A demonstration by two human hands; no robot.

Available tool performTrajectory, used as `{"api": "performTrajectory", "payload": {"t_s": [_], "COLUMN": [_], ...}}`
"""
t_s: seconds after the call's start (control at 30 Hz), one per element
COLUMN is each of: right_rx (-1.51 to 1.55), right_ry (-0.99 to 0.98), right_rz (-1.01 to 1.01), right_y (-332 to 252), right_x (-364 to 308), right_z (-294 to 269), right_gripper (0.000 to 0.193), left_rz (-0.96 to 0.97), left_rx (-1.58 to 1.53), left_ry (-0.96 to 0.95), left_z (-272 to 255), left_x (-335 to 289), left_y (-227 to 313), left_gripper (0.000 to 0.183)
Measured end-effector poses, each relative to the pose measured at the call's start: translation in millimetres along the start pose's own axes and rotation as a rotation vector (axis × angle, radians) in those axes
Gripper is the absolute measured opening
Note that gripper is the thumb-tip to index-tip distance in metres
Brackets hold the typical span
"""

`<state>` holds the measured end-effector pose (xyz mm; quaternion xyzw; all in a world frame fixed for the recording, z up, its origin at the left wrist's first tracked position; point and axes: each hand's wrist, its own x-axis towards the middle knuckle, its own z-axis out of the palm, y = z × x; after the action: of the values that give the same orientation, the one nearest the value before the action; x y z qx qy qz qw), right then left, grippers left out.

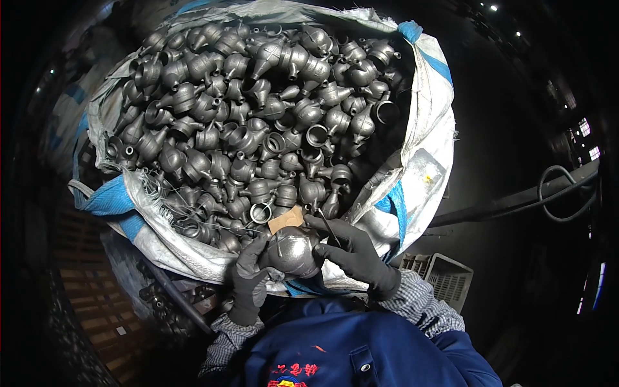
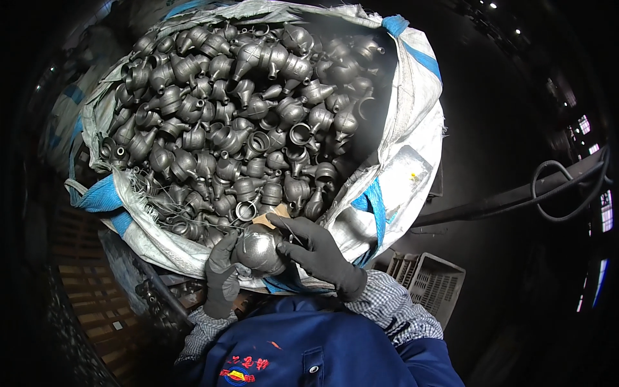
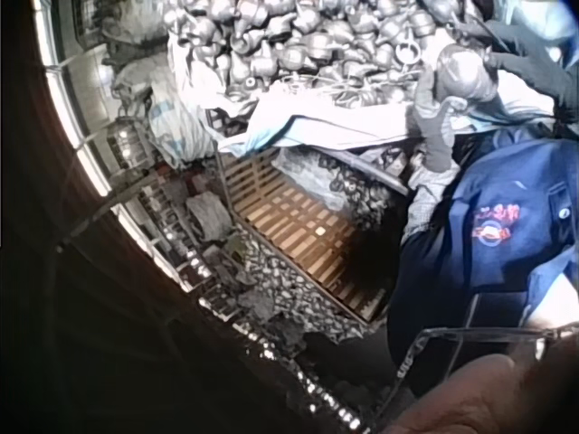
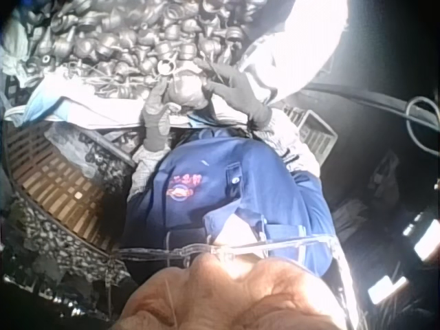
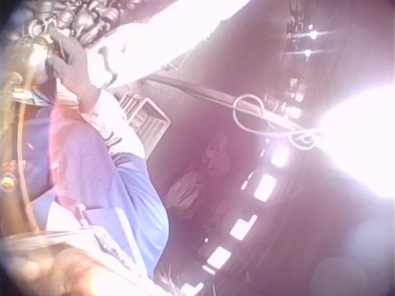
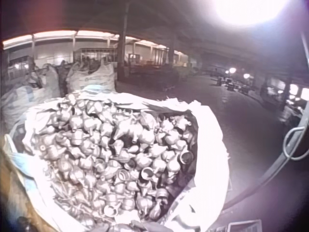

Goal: The person picks up metal pipe fittings from a large white bag, turns them over by hand to check their surfaces and openings, and then places them into a separate crate or returns them to the bag.

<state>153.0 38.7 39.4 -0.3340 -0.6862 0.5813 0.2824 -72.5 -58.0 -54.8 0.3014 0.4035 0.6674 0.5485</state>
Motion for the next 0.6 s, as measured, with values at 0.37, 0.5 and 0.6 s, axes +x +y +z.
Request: {"api": "performTrajectory", "payload": {"t_s": [0.37, 0.5, 0.6], "right_rx": [0.027, 0.148, 0.233], "right_ry": [-0.010, -0.060, -0.152], "right_rz": [0.171, 0.316, 0.279], "right_y": [1.4, -4.8, 2.1], "right_x": [6.3, 9.7, 11.9], "right_z": [15.8, 19.7, 21.4], "right_gripper": [0.047, 0.044, 0.043], "left_rz": [0.017, 0.044, 0.075], "left_rx": [-0.077, -0.093, -0.061], "left_ry": [0.150, 0.263, 0.343], "left_z": [-3.5, -9.4, -13.8], "left_x": [-8.7, -15.1, -21.7], "left_y": [17.8, 13.4, 17.1], "left_gripper": [0.037, 0.034, 0.026]}}
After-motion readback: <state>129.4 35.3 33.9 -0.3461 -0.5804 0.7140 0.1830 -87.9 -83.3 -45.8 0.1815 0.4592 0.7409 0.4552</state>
